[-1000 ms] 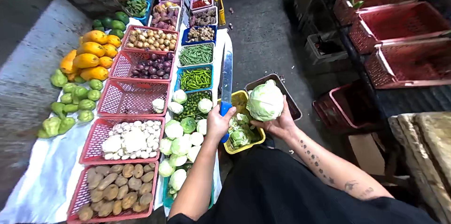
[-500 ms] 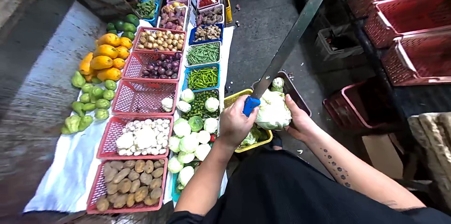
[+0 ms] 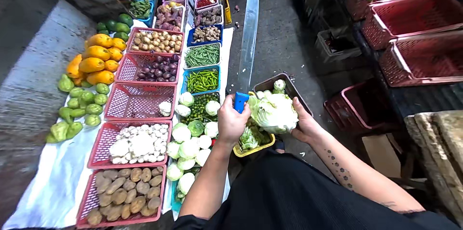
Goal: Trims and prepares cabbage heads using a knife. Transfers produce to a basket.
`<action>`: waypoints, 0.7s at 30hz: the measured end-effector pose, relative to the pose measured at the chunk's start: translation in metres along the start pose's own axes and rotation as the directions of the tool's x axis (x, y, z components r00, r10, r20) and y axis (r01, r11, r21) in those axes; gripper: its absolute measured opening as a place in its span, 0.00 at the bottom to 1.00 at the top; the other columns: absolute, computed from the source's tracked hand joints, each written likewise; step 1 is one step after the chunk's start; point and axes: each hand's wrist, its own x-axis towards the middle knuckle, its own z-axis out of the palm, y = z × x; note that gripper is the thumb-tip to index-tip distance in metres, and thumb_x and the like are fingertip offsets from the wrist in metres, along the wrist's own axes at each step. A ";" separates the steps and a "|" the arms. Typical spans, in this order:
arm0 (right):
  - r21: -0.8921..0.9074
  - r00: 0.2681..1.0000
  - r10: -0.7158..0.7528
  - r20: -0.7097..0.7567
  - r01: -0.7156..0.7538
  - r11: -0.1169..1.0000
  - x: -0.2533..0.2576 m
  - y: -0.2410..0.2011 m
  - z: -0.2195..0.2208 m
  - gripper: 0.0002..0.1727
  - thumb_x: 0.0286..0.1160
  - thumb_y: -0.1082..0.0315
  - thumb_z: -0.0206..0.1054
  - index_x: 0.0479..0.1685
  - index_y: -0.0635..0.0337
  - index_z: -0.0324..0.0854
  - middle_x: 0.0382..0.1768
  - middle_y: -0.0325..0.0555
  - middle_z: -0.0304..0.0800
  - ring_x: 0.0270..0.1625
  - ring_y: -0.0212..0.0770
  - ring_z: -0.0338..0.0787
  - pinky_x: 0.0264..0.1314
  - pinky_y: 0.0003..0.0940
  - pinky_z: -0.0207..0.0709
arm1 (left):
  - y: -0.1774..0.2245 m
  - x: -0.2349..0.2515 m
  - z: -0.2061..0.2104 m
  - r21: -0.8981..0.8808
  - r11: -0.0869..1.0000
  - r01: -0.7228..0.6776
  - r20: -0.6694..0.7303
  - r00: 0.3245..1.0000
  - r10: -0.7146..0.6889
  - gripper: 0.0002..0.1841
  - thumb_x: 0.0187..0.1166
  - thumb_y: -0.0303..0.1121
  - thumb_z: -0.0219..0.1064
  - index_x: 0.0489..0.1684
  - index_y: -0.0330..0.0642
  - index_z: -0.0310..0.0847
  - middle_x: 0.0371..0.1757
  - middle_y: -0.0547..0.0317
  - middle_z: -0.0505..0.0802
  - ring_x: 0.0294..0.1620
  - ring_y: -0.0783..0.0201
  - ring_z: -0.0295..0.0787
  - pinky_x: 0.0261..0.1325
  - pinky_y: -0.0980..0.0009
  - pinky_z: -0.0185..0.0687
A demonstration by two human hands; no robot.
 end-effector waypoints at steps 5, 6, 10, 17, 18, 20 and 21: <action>0.171 0.972 -0.079 0.222 0.041 0.984 -0.001 0.003 -0.007 0.48 0.60 0.20 0.64 0.71 0.48 0.76 0.57 0.47 0.91 0.61 0.42 0.90 0.65 0.44 0.86 | -0.009 0.006 0.002 0.122 0.991 0.060 -0.024 0.998 -0.057 0.19 0.71 0.34 0.77 0.59 0.45 0.82 0.39 0.58 0.93 0.33 0.64 0.91 0.37 0.58 0.91; 0.222 0.957 -0.088 0.278 0.026 0.975 -0.002 0.002 -0.008 0.49 0.56 0.18 0.65 0.69 0.48 0.78 0.57 0.47 0.91 0.61 0.43 0.90 0.66 0.45 0.86 | -0.013 0.007 0.002 0.125 0.989 0.074 -0.029 0.997 -0.071 0.19 0.71 0.34 0.77 0.59 0.45 0.82 0.39 0.57 0.93 0.34 0.63 0.91 0.37 0.58 0.90; 0.329 0.901 -0.081 0.425 -0.070 0.942 -0.008 -0.005 -0.007 0.51 0.50 0.14 0.62 0.64 0.45 0.84 0.56 0.46 0.93 0.60 0.42 0.91 0.64 0.45 0.86 | -0.035 0.010 0.008 0.129 0.980 0.152 -0.011 0.988 -0.152 0.19 0.70 0.33 0.76 0.60 0.43 0.82 0.39 0.55 0.92 0.33 0.61 0.91 0.38 0.56 0.90; -0.173 0.988 -0.020 0.153 0.047 0.984 -0.010 -0.030 0.002 0.42 0.76 0.23 0.47 0.69 0.48 0.77 0.51 0.43 0.93 0.54 0.38 0.92 0.56 0.39 0.89 | -0.026 0.000 -0.003 -0.130 0.965 0.229 0.153 0.966 -0.209 0.21 0.80 0.45 0.73 0.59 0.38 0.78 0.27 0.55 0.89 0.17 0.63 0.85 0.25 0.66 0.88; -0.283 0.996 -0.019 0.085 0.043 0.958 -0.008 -0.031 0.004 0.38 0.81 0.28 0.47 0.70 0.48 0.76 0.50 0.44 0.93 0.51 0.39 0.93 0.53 0.39 0.89 | -0.018 -0.004 -0.008 -0.189 0.961 0.201 0.184 0.969 -0.166 0.25 0.76 0.48 0.76 0.59 0.38 0.76 0.27 0.56 0.89 0.17 0.64 0.85 0.25 0.67 0.87; -0.439 0.999 -0.036 0.013 0.038 0.898 -0.001 -0.027 0.004 0.33 0.83 0.34 0.54 0.73 0.49 0.72 0.48 0.46 0.92 0.48 0.41 0.93 0.50 0.41 0.89 | -0.001 -0.010 -0.012 -0.184 0.972 0.147 0.222 0.969 -0.105 0.34 0.63 0.50 0.84 0.61 0.39 0.75 0.33 0.58 0.90 0.23 0.65 0.86 0.29 0.65 0.89; -0.487 0.999 -0.041 -0.003 0.034 0.873 0.002 -0.023 0.004 0.33 0.81 0.35 0.58 0.74 0.49 0.71 0.48 0.47 0.91 0.47 0.42 0.93 0.49 0.41 0.89 | 0.005 -0.012 -0.012 -0.131 0.983 0.127 0.238 0.967 -0.093 0.39 0.57 0.52 0.87 0.64 0.41 0.74 0.39 0.58 0.91 0.30 0.64 0.89 0.36 0.63 0.91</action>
